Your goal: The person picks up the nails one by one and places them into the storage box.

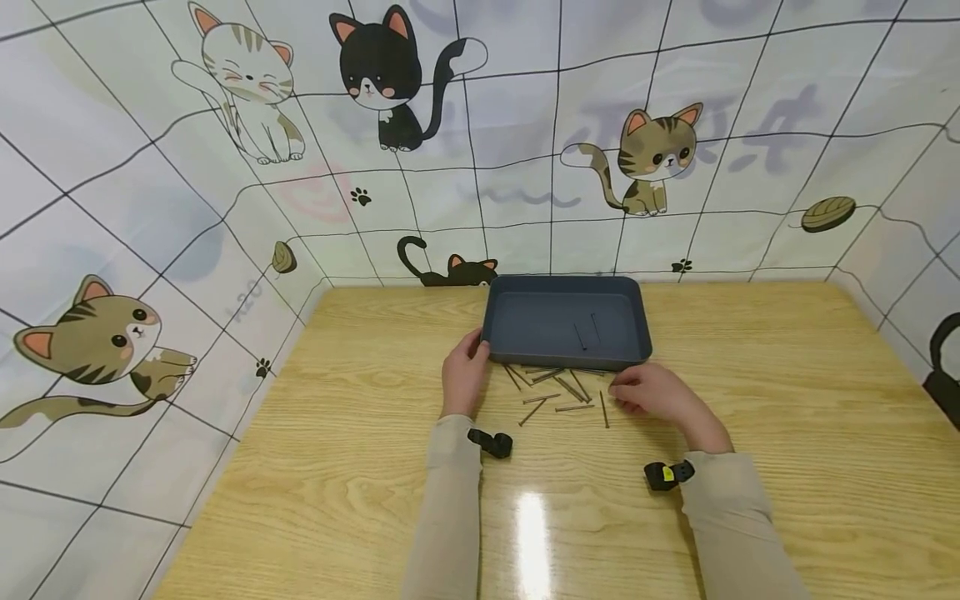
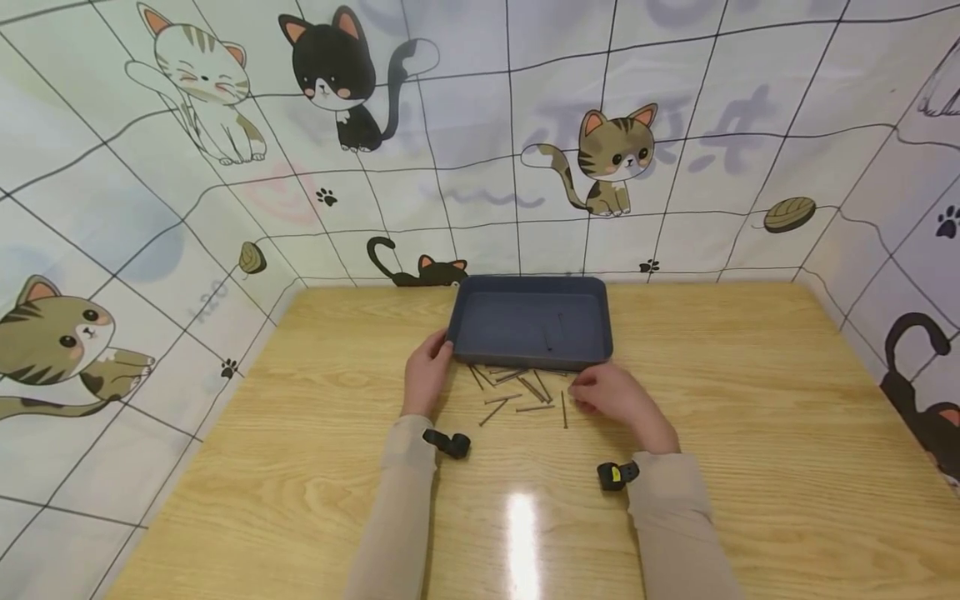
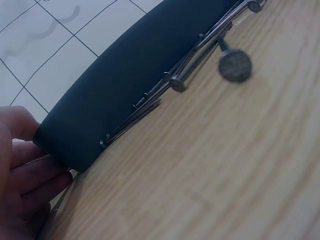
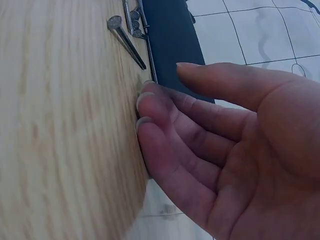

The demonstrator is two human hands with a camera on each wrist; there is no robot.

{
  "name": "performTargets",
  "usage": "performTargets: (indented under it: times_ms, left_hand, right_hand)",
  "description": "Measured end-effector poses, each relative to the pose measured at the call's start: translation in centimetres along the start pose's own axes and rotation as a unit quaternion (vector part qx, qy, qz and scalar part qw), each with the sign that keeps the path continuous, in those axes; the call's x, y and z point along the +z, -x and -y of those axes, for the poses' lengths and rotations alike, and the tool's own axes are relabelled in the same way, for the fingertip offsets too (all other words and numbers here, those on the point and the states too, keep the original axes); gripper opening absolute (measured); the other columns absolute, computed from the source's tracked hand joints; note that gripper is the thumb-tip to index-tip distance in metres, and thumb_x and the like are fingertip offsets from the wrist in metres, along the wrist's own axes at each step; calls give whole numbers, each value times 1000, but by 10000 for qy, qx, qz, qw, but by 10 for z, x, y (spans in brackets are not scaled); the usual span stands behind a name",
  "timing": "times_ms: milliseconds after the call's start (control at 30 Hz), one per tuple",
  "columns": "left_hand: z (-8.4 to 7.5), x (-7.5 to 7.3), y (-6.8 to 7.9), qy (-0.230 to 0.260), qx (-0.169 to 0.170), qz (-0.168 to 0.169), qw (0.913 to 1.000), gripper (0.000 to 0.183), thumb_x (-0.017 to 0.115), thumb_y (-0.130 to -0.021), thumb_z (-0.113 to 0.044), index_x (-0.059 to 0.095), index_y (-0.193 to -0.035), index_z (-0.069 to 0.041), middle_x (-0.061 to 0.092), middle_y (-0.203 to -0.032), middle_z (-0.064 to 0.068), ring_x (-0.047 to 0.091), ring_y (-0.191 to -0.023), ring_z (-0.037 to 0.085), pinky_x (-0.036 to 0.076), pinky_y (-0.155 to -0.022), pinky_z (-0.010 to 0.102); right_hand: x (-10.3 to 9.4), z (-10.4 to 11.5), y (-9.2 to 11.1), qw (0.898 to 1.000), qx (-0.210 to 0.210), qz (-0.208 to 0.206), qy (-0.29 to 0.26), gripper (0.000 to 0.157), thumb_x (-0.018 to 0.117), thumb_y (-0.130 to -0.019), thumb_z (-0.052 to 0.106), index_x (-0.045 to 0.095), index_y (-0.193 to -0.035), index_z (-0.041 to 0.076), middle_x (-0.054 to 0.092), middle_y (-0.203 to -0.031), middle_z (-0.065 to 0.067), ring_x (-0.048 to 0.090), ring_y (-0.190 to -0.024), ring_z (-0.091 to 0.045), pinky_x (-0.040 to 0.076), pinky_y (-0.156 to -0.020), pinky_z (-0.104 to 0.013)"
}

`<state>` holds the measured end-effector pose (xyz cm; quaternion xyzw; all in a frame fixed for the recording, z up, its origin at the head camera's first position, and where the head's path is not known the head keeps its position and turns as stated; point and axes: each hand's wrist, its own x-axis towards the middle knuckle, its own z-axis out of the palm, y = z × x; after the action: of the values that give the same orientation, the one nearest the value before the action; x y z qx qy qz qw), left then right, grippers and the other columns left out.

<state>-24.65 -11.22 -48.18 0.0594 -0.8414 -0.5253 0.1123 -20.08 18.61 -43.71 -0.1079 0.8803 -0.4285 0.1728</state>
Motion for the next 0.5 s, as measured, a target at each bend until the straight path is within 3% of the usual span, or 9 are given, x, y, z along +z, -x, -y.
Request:
performTargets:
  times_ms: [233,500]
  left_hand:
    - [-1,0,0,-23,-37,-18,10000,35,50,-89,-34,56,-122,-27,57,-116,-8,50,-109,13,38,-91,37]
    - [-5,-2,2,39,-63,-4,10000,35,50,-89,-33,56,-122,-25,57,-116,-6,50,-110,14,38,-91,38]
  right_hand:
    - [7,0,-2,9994,246,-204,126,22,54,-88,15,64,-95,-3,62,-75,-8,58,-66,-17,49,-59,-31]
    - [11,6,-3,9947,360,-347,900,18,57,-86,20,65,-86,4,57,-60,-4,50,-52,-16,41,-52,-29]
